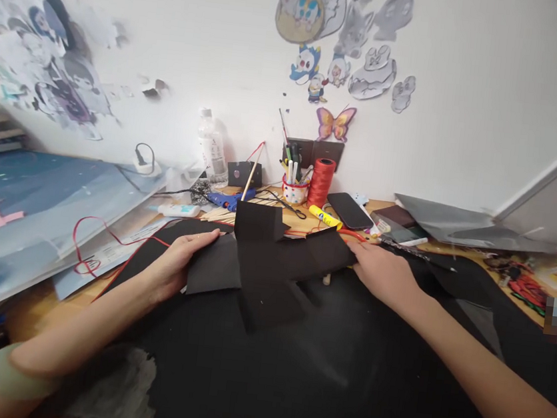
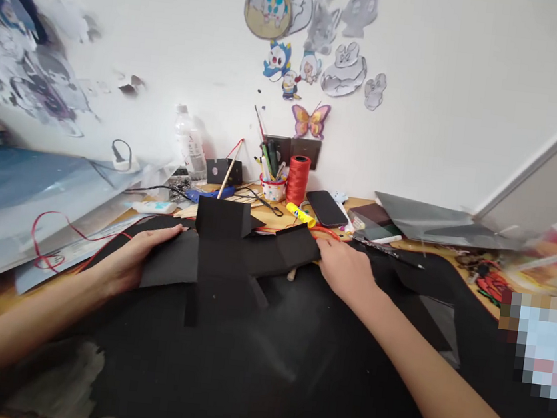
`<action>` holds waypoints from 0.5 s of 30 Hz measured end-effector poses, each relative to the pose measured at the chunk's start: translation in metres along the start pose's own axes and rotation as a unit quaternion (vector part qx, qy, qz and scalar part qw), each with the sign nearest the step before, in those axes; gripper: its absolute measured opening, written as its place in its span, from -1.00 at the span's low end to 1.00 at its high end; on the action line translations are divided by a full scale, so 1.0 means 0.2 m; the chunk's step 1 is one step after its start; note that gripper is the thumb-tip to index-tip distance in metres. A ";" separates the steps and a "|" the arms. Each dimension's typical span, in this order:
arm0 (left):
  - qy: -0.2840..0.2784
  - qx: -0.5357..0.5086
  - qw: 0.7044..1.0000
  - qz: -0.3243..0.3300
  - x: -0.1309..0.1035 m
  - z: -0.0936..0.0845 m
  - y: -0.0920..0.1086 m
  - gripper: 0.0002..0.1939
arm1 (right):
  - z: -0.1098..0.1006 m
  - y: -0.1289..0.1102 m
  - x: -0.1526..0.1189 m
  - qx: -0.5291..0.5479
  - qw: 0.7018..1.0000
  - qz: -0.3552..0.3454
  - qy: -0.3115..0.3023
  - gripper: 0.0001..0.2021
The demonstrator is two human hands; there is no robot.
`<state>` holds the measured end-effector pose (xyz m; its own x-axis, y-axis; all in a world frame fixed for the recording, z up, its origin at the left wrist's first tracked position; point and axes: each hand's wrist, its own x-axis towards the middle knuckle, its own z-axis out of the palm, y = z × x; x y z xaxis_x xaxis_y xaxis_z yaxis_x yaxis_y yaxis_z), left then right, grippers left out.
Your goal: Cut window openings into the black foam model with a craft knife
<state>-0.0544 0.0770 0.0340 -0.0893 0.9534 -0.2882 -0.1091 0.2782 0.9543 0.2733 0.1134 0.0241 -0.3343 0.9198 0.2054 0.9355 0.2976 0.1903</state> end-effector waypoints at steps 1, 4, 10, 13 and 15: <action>-0.003 0.020 1.000 0.006 0.01 -0.01 -0.01 -0.72 | 0.00 0.01 0.00 0.002 1.000 -0.003 -0.001 -0.58; 0.004 0.085 0.995 0.057 0.02 -0.05 0.00 -0.66 | 0.00 0.03 0.01 0.006 0.999 -0.036 0.003 -0.57; -0.045 0.313 0.909 0.270 -0.18 -0.05 -0.03 -0.65 | -0.02 0.02 0.04 -0.009 0.994 -0.113 0.000 -0.63; -0.139 0.533 0.714 0.433 -0.35 -0.03 -0.13 -0.75 | -0.01 0.02 0.07 -0.026 0.990 -0.137 0.004 -0.67; -0.131 0.584 0.601 0.530 -0.44 -0.02 -0.19 -0.80 | -0.01 0.01 0.09 -0.036 0.988 -0.150 0.011 -0.68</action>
<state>-0.0459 -0.0171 0.0229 0.6804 0.6100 0.4062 0.6539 -0.7556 0.0394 0.2695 0.1299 0.0294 -0.5991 0.7867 0.1492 0.7833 0.5373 0.3126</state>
